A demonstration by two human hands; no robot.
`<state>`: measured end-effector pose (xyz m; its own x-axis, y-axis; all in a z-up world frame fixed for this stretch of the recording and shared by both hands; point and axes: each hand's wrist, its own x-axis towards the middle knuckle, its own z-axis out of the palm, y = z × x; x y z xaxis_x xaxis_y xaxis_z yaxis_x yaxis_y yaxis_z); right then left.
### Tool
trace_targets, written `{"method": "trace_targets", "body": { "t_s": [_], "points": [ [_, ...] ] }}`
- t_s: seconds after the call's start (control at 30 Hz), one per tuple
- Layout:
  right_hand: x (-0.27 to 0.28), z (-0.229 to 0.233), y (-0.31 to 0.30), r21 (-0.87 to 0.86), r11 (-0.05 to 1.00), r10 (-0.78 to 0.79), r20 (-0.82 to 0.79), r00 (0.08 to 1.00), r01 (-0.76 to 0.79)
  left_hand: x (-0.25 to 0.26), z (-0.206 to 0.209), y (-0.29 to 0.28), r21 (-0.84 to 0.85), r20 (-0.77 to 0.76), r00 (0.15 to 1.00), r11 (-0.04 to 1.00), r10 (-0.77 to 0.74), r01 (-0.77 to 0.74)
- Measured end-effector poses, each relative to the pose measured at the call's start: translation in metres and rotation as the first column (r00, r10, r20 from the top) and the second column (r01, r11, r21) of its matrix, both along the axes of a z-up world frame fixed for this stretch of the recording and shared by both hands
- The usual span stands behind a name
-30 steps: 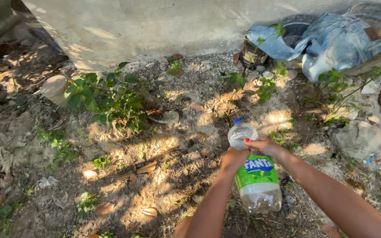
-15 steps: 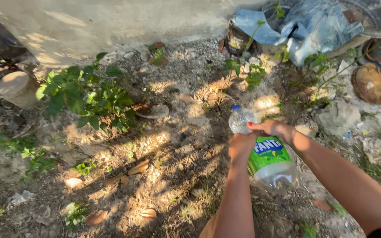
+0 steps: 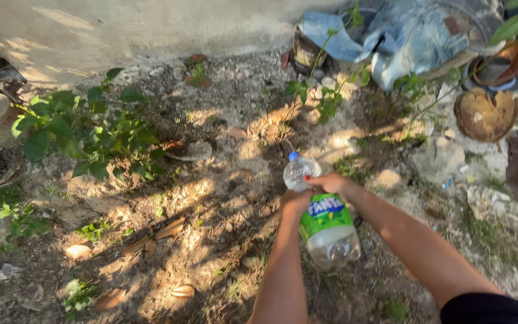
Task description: The person plucks leaves from a plant by hand and pours water from a plastic bottle onto the soil around the plants before placing the bottle on the ground.
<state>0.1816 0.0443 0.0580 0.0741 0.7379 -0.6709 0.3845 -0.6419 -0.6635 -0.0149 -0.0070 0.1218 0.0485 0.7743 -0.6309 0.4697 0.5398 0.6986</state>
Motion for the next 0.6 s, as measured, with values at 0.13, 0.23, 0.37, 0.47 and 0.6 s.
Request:
{"method": "trace_targets", "body": {
  "t_s": [0.13,0.23,0.37,0.47,0.6],
  "points": [
    [0.004,-0.006,-0.001,0.087,0.996,0.022,-0.171,0.985,-0.007,0.012,-0.011,0.006,-0.020,-0.061,0.997,0.999,0.038,-0.039],
    [0.016,-0.012,0.008,0.043,0.999,0.002,-0.298,0.954,0.011,0.029,-0.029,0.008,0.043,-0.023,0.995,0.994,0.100,-0.098],
    [0.034,-0.048,0.031,0.041,0.993,0.120,-0.261,0.958,-0.113,0.050,-0.074,0.019,-0.092,0.007,0.986,0.982,0.169,-0.168],
    [0.034,-0.072,0.042,0.094,0.986,0.159,-0.266,0.951,-0.139,0.059,-0.099,0.021,0.050,-0.002,0.970,0.969,0.243,-0.243],
    [0.045,-0.085,0.041,0.153,0.967,0.221,-0.107,0.969,-0.203,0.071,-0.087,0.009,0.072,-0.060,0.977,0.977,0.207,-0.202]
  ]
}}
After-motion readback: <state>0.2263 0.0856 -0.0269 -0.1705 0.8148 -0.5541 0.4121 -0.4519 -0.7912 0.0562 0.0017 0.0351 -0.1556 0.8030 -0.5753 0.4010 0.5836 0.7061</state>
